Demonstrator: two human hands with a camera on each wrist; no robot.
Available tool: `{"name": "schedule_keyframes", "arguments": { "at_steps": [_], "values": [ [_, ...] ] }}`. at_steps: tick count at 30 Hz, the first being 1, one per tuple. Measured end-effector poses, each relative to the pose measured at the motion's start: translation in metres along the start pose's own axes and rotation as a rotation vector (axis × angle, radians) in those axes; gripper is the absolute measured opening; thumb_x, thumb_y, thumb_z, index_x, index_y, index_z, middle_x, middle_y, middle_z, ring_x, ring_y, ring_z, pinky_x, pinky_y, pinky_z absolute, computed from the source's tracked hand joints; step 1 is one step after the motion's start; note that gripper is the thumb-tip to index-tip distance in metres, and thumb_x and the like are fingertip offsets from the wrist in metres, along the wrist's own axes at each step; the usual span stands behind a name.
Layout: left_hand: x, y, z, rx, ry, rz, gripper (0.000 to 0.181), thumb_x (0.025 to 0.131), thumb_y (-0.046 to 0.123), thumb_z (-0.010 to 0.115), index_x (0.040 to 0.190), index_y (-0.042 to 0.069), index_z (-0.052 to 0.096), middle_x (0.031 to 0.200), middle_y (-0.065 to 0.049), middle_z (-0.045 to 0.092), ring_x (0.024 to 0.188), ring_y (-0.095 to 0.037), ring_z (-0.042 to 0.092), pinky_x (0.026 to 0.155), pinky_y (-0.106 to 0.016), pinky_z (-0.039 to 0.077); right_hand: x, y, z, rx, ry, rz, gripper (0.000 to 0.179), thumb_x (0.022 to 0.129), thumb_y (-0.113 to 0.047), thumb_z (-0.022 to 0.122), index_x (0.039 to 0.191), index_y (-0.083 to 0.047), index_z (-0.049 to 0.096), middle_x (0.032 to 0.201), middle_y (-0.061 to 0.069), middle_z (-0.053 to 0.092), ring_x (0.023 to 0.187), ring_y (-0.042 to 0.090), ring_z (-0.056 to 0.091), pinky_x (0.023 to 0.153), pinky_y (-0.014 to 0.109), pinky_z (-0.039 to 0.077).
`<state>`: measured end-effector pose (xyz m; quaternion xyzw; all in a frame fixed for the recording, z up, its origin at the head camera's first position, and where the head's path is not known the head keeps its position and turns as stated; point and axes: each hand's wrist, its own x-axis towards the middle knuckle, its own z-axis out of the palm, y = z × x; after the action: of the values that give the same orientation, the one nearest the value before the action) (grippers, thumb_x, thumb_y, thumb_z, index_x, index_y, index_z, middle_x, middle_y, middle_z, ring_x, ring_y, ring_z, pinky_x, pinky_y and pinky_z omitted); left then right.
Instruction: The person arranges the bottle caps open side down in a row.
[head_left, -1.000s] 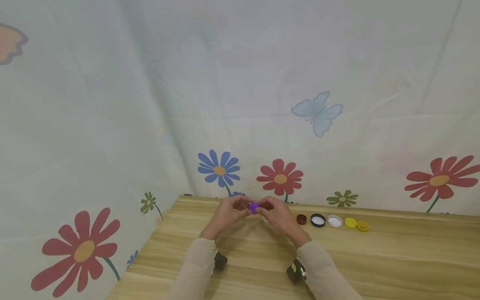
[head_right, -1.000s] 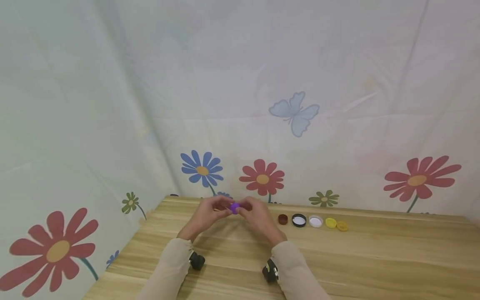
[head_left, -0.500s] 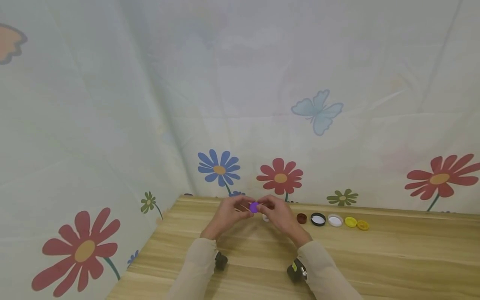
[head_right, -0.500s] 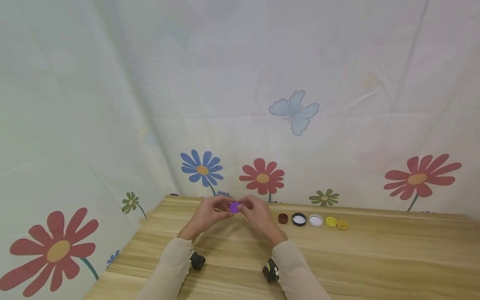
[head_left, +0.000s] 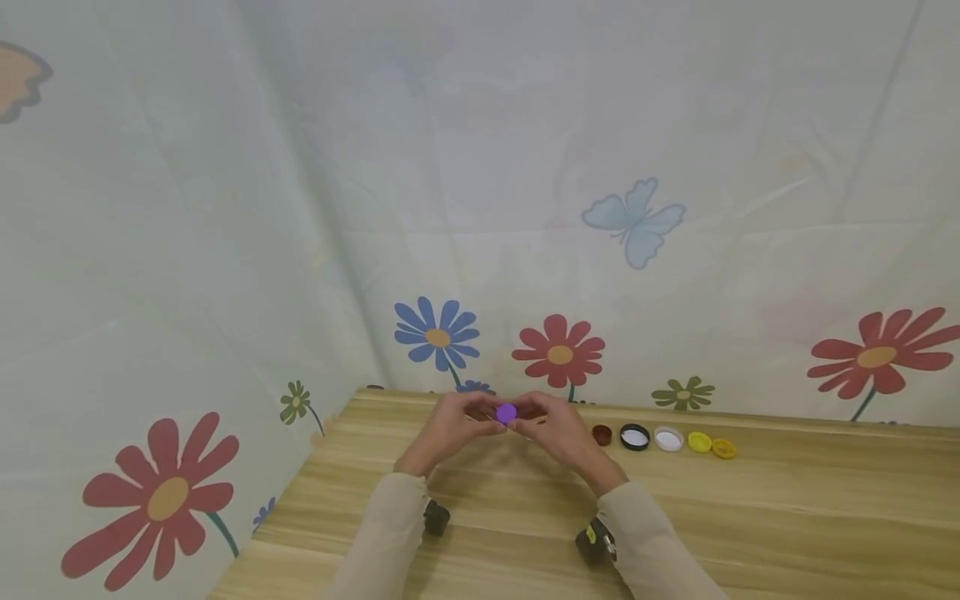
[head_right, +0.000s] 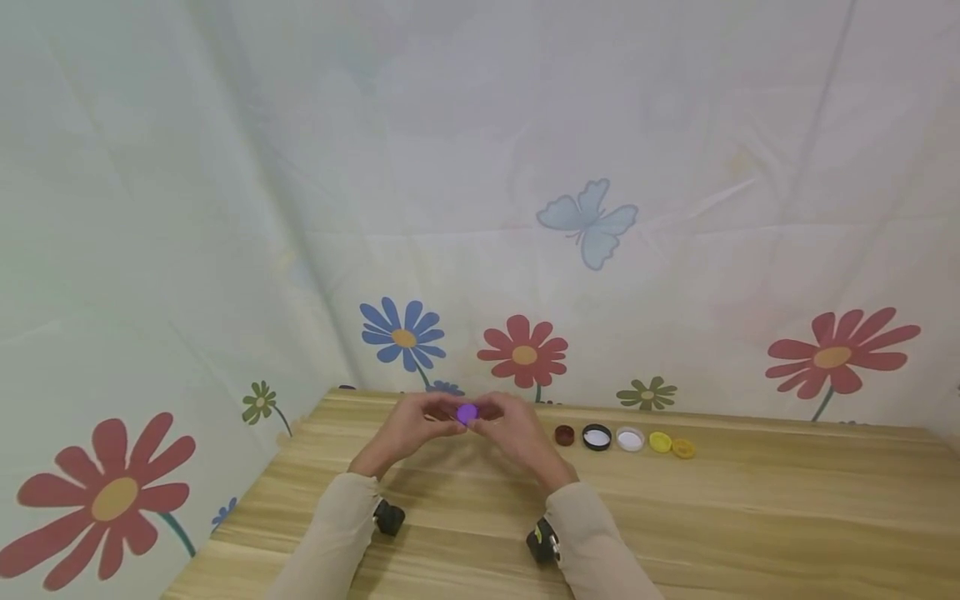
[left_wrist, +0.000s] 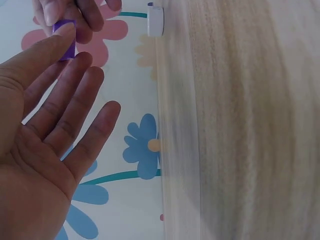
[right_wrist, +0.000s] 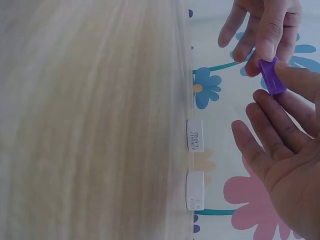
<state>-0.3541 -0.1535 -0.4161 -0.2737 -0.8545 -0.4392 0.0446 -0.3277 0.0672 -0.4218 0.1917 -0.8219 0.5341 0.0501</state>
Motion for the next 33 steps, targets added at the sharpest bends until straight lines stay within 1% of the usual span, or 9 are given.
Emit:
{"name": "schedule_keyframes", "arguments": {
  "at_steps": [3, 5, 8, 13, 16, 20, 25, 29, 33],
  "values": [
    [-0.001, 0.001, -0.001, 0.002, -0.006, -0.022, 0.032, 0.091, 0.017, 0.087, 0.121, 0.011, 0.079, 0.103, 0.004, 0.078, 0.094, -0.015, 0.071, 0.087, -0.036, 0.059, 0.000, 0.000, 0.000, -0.012, -0.002, -0.025, 0.024, 0.099, -0.015, 0.078, 0.123, -0.012, 0.076, 0.118, 0.000, 0.075, 0.112, 0.026, 0.068, 0.099, 0.047, 0.056],
    [-0.001, 0.001, -0.002, 0.012, -0.010, -0.033, 0.032, 0.091, 0.018, 0.087, 0.121, 0.012, 0.080, 0.105, 0.004, 0.078, 0.095, -0.015, 0.071, 0.087, -0.037, 0.059, 0.000, 0.000, 0.001, -0.012, -0.001, -0.035, 0.024, 0.098, -0.014, 0.079, 0.122, -0.012, 0.076, 0.118, 0.001, 0.074, 0.112, 0.026, 0.068, 0.099, 0.047, 0.056],
    [-0.002, 0.001, -0.002, 0.027, -0.019, -0.030, 0.032, 0.091, 0.017, 0.088, 0.121, 0.012, 0.080, 0.107, 0.004, 0.078, 0.098, -0.017, 0.071, 0.089, -0.038, 0.058, 0.000, 0.000, 0.002, -0.016, 0.001, -0.039, 0.024, 0.097, -0.013, 0.080, 0.121, -0.011, 0.076, 0.117, 0.001, 0.074, 0.111, 0.026, 0.068, 0.098, 0.046, 0.057],
    [-0.003, 0.000, -0.001, 0.014, -0.041, -0.011, 0.030, 0.091, 0.015, 0.087, 0.120, 0.011, 0.080, 0.107, 0.003, 0.078, 0.102, -0.019, 0.071, 0.092, -0.038, 0.058, 0.001, 0.003, 0.003, -0.021, -0.009, -0.039, 0.024, 0.096, -0.010, 0.080, 0.119, -0.011, 0.076, 0.114, 0.000, 0.075, 0.108, 0.024, 0.070, 0.096, 0.045, 0.058],
    [-0.003, 0.000, 0.000, 0.001, -0.051, -0.022, 0.029, 0.090, 0.013, 0.087, 0.118, 0.010, 0.080, 0.104, 0.003, 0.078, 0.099, -0.017, 0.071, 0.090, -0.037, 0.058, 0.001, 0.005, 0.003, -0.028, -0.022, -0.061, 0.022, 0.095, -0.007, 0.081, 0.117, -0.007, 0.076, 0.111, 0.002, 0.075, 0.107, 0.028, 0.070, 0.095, 0.045, 0.058],
    [-0.002, -0.004, 0.002, -0.004, -0.071, -0.032, 0.029, 0.088, 0.008, 0.088, 0.115, 0.009, 0.079, 0.102, 0.002, 0.077, 0.095, -0.017, 0.072, 0.087, -0.034, 0.059, 0.001, 0.008, 0.003, -0.046, -0.045, -0.089, 0.020, 0.093, -0.004, 0.082, 0.112, -0.005, 0.077, 0.107, 0.003, 0.072, 0.103, 0.029, 0.071, 0.092, 0.043, 0.058],
    [-0.003, -0.007, 0.003, -0.009, -0.096, -0.035, 0.027, 0.087, 0.005, 0.087, 0.113, 0.008, 0.079, 0.101, 0.000, 0.077, 0.095, -0.018, 0.072, 0.086, -0.033, 0.059, 0.001, 0.011, 0.005, -0.068, -0.072, -0.074, 0.019, 0.092, -0.004, 0.081, 0.111, -0.005, 0.078, 0.104, 0.002, 0.072, 0.101, 0.027, 0.070, 0.091, 0.043, 0.057],
    [-0.002, -0.009, 0.003, -0.012, -0.109, -0.046, 0.027, 0.086, 0.003, 0.087, 0.112, 0.005, 0.079, 0.102, -0.003, 0.078, 0.094, -0.018, 0.072, 0.086, -0.033, 0.059, 0.002, 0.012, 0.006, -0.088, -0.088, -0.042, 0.021, 0.091, -0.002, 0.081, 0.112, -0.004, 0.078, 0.102, 0.002, 0.075, 0.098, 0.020, 0.069, 0.090, 0.041, 0.058],
    [-0.002, -0.012, 0.004, -0.013, -0.139, -0.053, 0.028, 0.085, -0.002, 0.087, 0.112, 0.004, 0.080, 0.101, -0.003, 0.079, 0.093, -0.016, 0.073, 0.086, -0.032, 0.059, 0.001, 0.015, 0.009, -0.100, -0.107, -0.029, 0.022, 0.089, 0.000, 0.082, 0.111, -0.003, 0.077, 0.101, 0.003, 0.075, 0.095, 0.018, 0.069, 0.090, 0.039, 0.058]
  ]
}}
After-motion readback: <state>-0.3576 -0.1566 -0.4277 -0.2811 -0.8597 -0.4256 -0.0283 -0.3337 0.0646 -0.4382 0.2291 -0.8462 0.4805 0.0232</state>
